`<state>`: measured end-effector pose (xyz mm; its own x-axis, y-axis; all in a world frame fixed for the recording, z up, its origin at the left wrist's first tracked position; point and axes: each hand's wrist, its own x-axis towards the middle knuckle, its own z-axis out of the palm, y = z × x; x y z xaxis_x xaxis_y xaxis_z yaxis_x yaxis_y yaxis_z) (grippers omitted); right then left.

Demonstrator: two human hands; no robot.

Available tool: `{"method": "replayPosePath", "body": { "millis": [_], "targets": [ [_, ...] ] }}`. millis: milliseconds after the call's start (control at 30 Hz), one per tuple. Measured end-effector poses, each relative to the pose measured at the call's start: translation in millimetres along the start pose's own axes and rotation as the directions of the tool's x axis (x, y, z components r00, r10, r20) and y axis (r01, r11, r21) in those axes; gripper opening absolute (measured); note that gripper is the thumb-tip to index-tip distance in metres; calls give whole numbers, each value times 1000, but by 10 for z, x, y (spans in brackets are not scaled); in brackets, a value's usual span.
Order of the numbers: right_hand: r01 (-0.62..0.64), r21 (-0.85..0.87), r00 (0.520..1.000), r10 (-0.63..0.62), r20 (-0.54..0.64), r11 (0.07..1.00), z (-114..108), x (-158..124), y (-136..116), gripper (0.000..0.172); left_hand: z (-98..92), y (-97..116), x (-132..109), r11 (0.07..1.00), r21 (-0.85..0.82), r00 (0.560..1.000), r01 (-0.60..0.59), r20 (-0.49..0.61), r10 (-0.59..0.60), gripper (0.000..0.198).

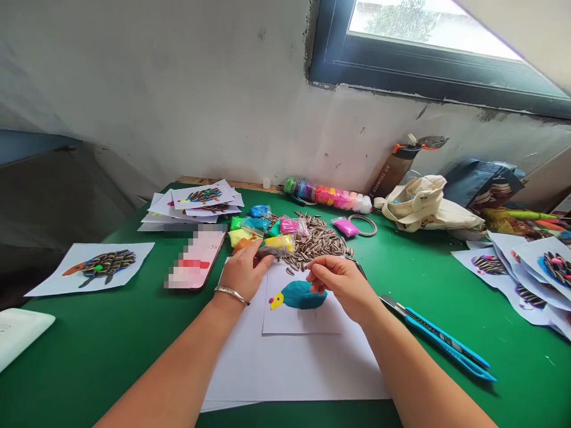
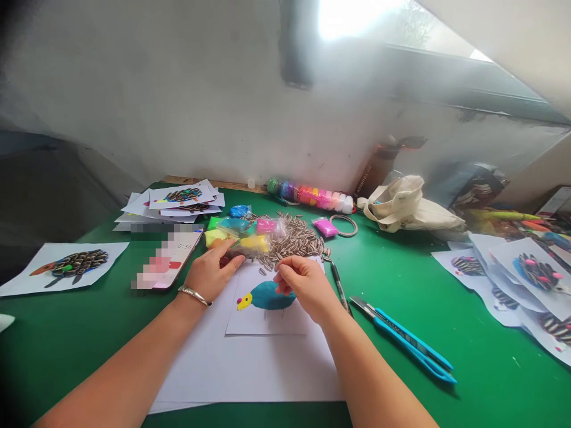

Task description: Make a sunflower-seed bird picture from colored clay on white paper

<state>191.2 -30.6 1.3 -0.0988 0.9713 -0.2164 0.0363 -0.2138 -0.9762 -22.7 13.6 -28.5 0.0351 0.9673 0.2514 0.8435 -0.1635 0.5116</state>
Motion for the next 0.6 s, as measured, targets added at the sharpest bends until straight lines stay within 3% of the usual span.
{"method": "replayPosePath", "body": {
  "millis": [333, 433, 533, 600],
  "targets": [
    [-31, 35, 999, 30, 32, 999, 21, 23, 19, 24, -45, 45, -69, 992, -8, 989, -123, -84, 122, 43],
    [0, -14, 1000, 0, 19, 1000, 20, 10, 16, 24, -94, 96, -109, 976, -27, 961, -217, -184, 208, 36],
    [53, -65, 999, -53, -1, 996, 17, -3, 22, 25, -156, 189, -172, 938, -131, 911, -322, -314, 269, 28],
    [92, -103, 995, -96, -27, 990, 20, -9, 24, 25, -193, 257, -215, 927, -245, 938, -283, -271, 215, 24]
  ]
}}
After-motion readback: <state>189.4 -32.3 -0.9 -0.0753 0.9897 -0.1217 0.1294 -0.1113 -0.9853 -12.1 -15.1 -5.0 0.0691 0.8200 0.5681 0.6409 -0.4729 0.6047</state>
